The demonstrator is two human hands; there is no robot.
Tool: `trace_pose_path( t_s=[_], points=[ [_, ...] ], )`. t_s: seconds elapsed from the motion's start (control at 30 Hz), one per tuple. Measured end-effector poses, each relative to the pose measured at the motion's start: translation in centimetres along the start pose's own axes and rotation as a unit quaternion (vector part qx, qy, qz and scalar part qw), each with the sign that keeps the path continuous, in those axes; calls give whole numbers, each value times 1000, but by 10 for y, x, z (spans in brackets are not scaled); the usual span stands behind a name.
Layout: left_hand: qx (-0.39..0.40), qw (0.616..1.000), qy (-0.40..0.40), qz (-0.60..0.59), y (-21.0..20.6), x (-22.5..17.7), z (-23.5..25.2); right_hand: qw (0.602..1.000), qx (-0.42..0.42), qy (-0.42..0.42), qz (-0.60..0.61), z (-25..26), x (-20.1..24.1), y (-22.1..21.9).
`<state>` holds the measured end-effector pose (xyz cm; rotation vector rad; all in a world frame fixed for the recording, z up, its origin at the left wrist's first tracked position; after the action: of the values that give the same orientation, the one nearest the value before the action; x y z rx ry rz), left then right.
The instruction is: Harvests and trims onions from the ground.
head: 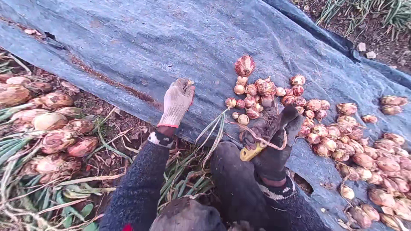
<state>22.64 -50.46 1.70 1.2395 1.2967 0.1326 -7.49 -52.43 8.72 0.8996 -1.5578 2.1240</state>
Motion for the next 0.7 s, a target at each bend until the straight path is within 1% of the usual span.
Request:
trace_pose_path(
  t_s=[0.07,0.1,0.17,0.2,0.27,0.3,0.33,0.37,0.4,0.43,0.5,0.53,0.57,0.6,0.7],
  points=[
    [92,995,-24,14,-64,-23,-14,992,-25,-19,-126,-18,2,24],
    [131,990,-27,31,-97,-32,-23,983,-48,-52,-170,-32,0,36],
    [180,980,-27,81,-158,-43,-34,952,-70,-125,-272,-60,-1,55],
    [189,976,-23,107,-183,-42,-38,929,-59,-159,-328,-74,1,61],
    [165,975,-25,148,-218,-33,-37,888,-34,-219,-404,-90,4,68],
    [149,976,-30,158,-227,-27,-37,876,-28,-243,-417,-94,5,73],
    [140,980,-29,138,-229,-21,-34,870,-25,-258,-419,-96,5,80],
    [152,985,-15,84,-226,-14,-30,867,-25,-264,-423,-95,3,85],
    [185,983,10,5,-219,-5,-26,865,-27,-264,-425,-93,2,87],
    [221,971,37,-84,-210,7,-22,865,-29,-259,-428,-90,-1,87],
    [275,925,77,-252,-178,27,-25,873,-14,-245,-421,-78,-12,82],
    [292,898,86,-318,-157,35,-32,874,-2,-236,-425,-72,-20,79],
    [303,877,87,-362,-134,41,-43,874,4,-223,-431,-67,-29,79],
    [309,865,81,-386,-110,46,-55,881,18,-209,-425,-61,-40,78],
    [330,859,70,-385,-40,56,-99,890,105,-192,-401,-48,-72,60]
  ],
)
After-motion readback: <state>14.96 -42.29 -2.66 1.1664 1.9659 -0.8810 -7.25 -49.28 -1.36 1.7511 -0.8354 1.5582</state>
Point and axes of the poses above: each hand's wrist, its own z-axis towards the middle knuckle, its own y-axis out of the back of the hand, x = y × z, the point moved 3 cm from there along z, towards the middle knuckle, and after that the axes turned 15 degrees about y, right-handed, at the moved point
